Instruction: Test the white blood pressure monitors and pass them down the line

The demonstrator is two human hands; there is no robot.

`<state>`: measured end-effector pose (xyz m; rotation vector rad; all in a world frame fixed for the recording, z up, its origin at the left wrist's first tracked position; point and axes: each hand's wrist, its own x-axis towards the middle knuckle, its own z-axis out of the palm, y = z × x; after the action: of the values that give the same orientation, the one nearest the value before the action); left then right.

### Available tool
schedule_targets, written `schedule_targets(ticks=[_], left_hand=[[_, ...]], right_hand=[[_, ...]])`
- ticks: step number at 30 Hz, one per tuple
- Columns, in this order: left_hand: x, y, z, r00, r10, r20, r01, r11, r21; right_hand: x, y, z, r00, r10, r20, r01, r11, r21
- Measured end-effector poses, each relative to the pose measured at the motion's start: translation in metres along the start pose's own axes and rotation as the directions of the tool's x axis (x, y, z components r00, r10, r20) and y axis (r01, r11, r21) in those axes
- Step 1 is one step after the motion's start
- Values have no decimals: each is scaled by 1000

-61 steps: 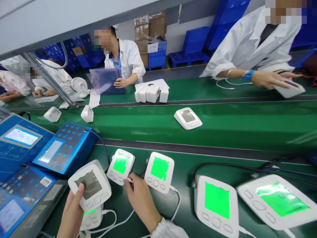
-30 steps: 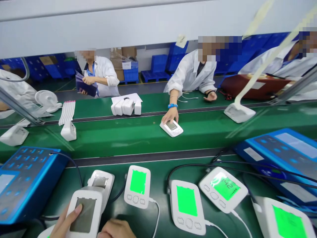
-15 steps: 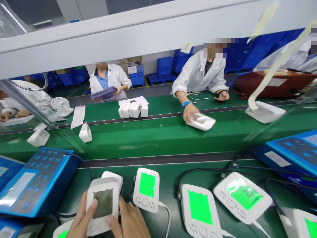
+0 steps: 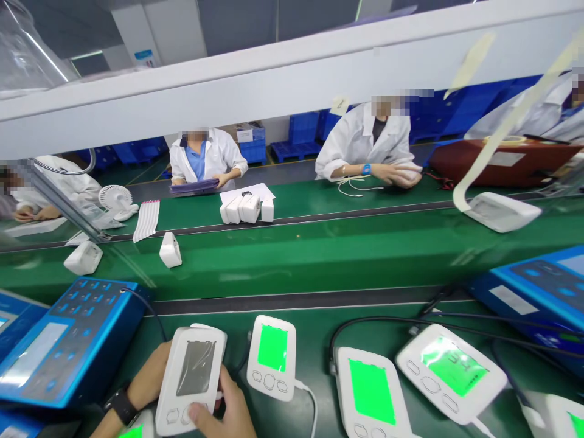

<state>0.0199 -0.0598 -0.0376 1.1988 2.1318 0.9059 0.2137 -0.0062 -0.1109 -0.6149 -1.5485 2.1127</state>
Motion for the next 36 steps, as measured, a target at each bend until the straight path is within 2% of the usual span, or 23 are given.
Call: schedule_targets(ticks=[2, 4, 7, 14, 21, 26, 30, 33, 36], left_hand=[[-3, 2, 1, 999, -11, -51, 7, 996, -87], [-4, 6, 1, 987, -38, -155, 10, 984, -177], [-8, 15, -1, 971, -66, -228, 15, 976, -218], [-34, 38, -1, 987, -22, -161, 8, 996, -85], [-43, 32, 7, 980, -30, -194, 21, 999, -44], [-49, 30, -2, 993, -46, -106, 59, 991, 117], [-55, 30, -11, 993, -78, -87, 96, 968, 233], [-45, 31, -22, 998, -40, -54, 51, 976, 210], [-11, 29, -31, 998, 13, -58, -2, 983, 186]], right_hand=[[2, 2, 1, 999, -18, -47, 19, 999, 27], [3, -2, 3, 995, -34, -89, 41, 996, 81], [4, -11, 4, 997, -11, -79, 21, 991, 134], [-2, -23, 3, 1000, 15, -19, -15, 1000, 27], [-4, -16, 2, 999, 34, -5, -34, 990, -137], [-8, -14, -1, 999, -23, -28, 13, 953, -304], [-7, -17, 0, 996, -90, 16, 89, 913, -397], [-7, -15, 4, 996, -84, -27, 68, 923, -380], [-13, -8, 5, 995, -68, -69, 38, 932, -360]])
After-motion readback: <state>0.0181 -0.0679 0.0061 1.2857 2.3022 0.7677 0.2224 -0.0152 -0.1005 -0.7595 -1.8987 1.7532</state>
